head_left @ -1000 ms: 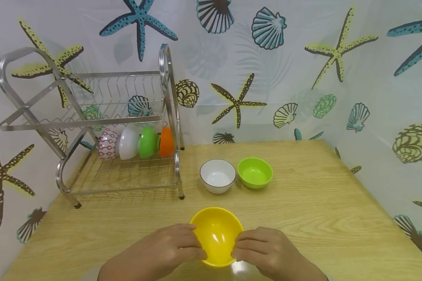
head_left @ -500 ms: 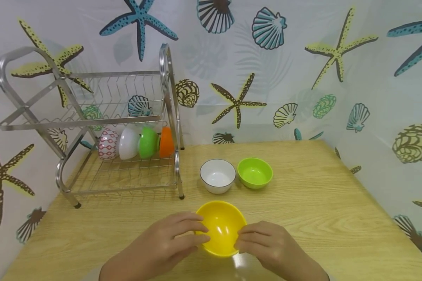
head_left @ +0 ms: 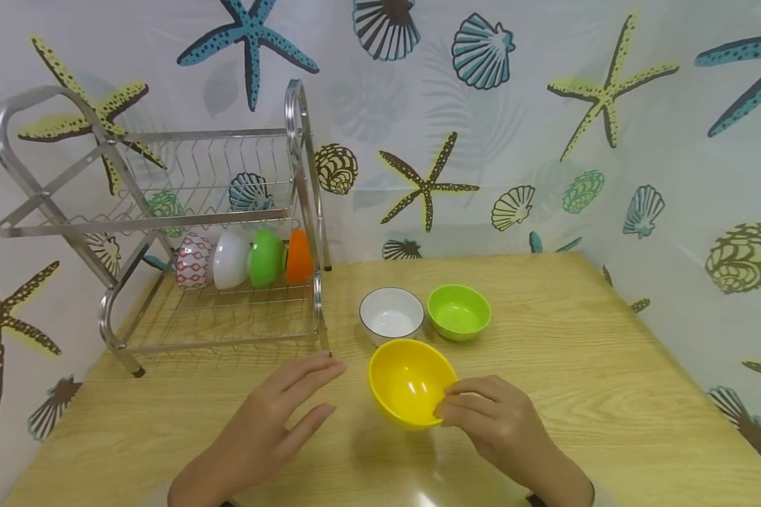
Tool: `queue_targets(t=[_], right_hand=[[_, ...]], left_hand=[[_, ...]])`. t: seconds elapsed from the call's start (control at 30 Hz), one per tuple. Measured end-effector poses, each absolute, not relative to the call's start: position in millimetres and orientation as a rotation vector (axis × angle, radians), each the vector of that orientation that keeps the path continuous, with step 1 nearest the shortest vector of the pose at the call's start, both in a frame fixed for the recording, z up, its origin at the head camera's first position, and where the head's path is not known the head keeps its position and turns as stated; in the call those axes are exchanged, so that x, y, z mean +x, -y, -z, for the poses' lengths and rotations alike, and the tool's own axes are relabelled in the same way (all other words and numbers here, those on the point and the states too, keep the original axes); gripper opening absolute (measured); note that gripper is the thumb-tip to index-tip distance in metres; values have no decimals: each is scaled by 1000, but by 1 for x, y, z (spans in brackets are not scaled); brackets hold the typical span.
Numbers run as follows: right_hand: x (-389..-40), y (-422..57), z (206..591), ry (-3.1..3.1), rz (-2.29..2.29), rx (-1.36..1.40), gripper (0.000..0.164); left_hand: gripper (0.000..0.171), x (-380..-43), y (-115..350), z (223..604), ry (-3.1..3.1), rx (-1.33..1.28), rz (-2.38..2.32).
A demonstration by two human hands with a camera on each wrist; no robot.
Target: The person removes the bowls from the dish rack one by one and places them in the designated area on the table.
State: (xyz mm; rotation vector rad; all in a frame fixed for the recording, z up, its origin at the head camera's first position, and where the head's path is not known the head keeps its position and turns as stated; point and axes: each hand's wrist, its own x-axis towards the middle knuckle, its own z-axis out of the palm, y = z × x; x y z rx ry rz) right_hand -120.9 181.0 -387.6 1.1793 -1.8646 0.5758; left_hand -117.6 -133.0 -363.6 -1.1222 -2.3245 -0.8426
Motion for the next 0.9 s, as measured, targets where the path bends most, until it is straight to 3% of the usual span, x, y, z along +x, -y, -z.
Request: queue_targets(t=[0.37, 0.9], right_hand=[[-137, -196, 394, 1906, -483, 1028, 32], [-165, -219, 403, 2076, -411, 789, 46]], left_hand=[[50, -117, 145, 366, 2433, -944, 927], [56, -116, 151, 372, 2547, -884, 917]])
